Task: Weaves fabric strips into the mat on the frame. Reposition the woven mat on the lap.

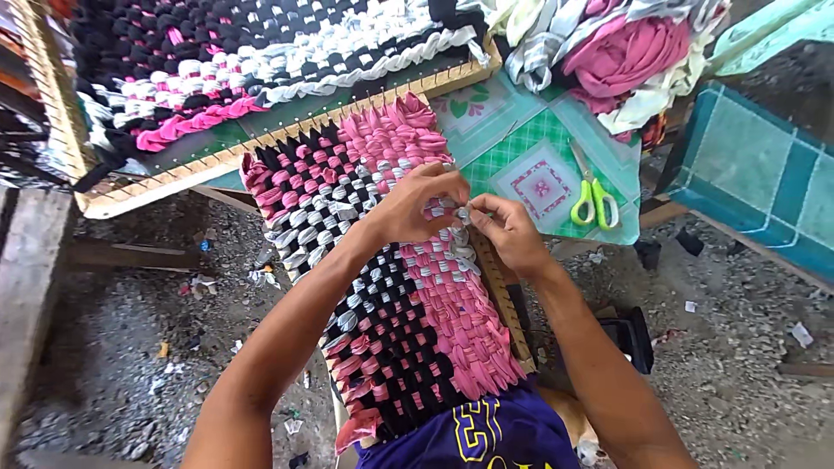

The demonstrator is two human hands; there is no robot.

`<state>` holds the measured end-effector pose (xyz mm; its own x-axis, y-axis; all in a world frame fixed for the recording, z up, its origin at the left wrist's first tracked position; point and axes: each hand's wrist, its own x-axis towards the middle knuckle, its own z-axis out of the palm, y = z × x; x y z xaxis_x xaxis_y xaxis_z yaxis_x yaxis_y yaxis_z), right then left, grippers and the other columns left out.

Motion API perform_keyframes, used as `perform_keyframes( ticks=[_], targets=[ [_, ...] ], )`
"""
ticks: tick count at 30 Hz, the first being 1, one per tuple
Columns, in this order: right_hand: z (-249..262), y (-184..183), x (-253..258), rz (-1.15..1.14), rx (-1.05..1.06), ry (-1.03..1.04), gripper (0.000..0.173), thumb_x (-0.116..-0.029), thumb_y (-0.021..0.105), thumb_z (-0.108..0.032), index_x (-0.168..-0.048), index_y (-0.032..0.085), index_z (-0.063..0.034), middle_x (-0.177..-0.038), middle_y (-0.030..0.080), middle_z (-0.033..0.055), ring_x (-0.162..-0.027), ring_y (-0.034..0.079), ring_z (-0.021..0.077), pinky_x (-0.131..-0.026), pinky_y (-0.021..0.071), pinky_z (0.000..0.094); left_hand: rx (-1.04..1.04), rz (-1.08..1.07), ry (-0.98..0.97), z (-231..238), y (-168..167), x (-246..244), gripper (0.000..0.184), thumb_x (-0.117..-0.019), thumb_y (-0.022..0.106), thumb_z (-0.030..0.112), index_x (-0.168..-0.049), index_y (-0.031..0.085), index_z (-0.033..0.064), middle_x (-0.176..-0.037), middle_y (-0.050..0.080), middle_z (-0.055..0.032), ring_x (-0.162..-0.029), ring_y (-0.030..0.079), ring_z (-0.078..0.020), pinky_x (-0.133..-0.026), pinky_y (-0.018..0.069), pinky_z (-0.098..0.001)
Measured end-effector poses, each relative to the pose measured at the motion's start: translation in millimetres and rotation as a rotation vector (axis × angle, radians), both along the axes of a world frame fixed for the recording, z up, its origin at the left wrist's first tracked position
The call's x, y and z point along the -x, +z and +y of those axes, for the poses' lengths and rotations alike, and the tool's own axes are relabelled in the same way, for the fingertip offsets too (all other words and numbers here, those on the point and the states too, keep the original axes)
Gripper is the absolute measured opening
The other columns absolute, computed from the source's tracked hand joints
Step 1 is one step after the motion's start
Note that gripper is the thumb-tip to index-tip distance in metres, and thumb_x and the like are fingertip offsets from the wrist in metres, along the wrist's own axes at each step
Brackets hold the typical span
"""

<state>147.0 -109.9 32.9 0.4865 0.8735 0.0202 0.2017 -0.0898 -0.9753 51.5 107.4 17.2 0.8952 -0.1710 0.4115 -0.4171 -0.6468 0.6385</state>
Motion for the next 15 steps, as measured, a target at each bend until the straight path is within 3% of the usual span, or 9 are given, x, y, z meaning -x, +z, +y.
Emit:
perform_keyframes(
  ticks=[4,6,9,12,15],
  targets=[
    [0.4,-11.8,4.2,0.268,-0.147,-0.058,0.019,-0.1055,0.049,-0.005,-0.112,0.066,-0.0014,-0.100,0.067,0.0041,-0.091,0.065,0.0096,-0.084,0.0567,0.0290,-0.085,-0.035,0.051,1.7,-3.9,3.1,0.026,-0.0946,0.070,0.033,-0.113,0.075,0.0157,-0.108,0.072,0.0016,-0.113,0.057,-0.0204,-0.103,0.0413,-0.0423],
    [1.6,-13.9,7.6,0.357,-0.171,-0.122,0.020,-0.1063,0.048,-0.008,-0.112,0.066,-0.0050,-0.100,0.068,0.0009,-0.093,0.065,0.0078,-0.086,0.0559,0.0291,-0.181,-0.045,0.098,-1.9,-2.4,5.5,0.027,-0.0978,0.064,0.036,-0.114,0.077,0.0193,-0.122,0.071,0.0028,-0.120,0.055,-0.0216,-0.104,0.0395,-0.0432],
    [4.9,-13.2,10.8,0.412,-0.160,-0.187,0.019,-0.1069,0.048,-0.010,-0.110,0.066,-0.0070,-0.096,0.067,-0.0002,-0.089,0.065,0.0071,-0.082,0.0561,0.0288,-0.230,-0.049,0.163,-8.1,-3.4,8.6,0.029,-0.0988,0.060,0.039,-0.108,0.081,0.0218,-0.138,0.062,-0.0039,-0.130,0.050,-0.0269,-0.110,0.0374,-0.0485],
    [12.4,-17.7,3.3,0.144,-0.167,-0.207,0.017,-0.1050,0.052,-0.008,-0.108,0.068,-0.0003,-0.096,0.068,0.0034,-0.090,0.065,0.0087,-0.083,0.0557,0.0282,-0.110,0.027,0.215,-15.6,-1.8,6.7,0.026,-0.0960,0.060,0.035,-0.101,0.080,0.0190,-0.150,0.050,-0.0107,-0.137,0.043,-0.0314,-0.113,0.0314,-0.0558],
    [12.9,-7.5,0.4,-0.138,-0.050,-0.234,0.018,-0.1016,0.061,-0.018,-0.104,0.074,-0.0053,-0.100,0.072,0.0034,-0.100,0.062,0.0153,-0.092,0.0459,0.0391,0.080,0.101,0.263,-25.2,-3.7,9.2,0.022,-0.0956,0.062,0.030,-0.100,0.079,0.0164,-0.156,0.043,-0.0086,-0.140,0.038,-0.0315,-0.115,0.0280,-0.0579]
  ],
)
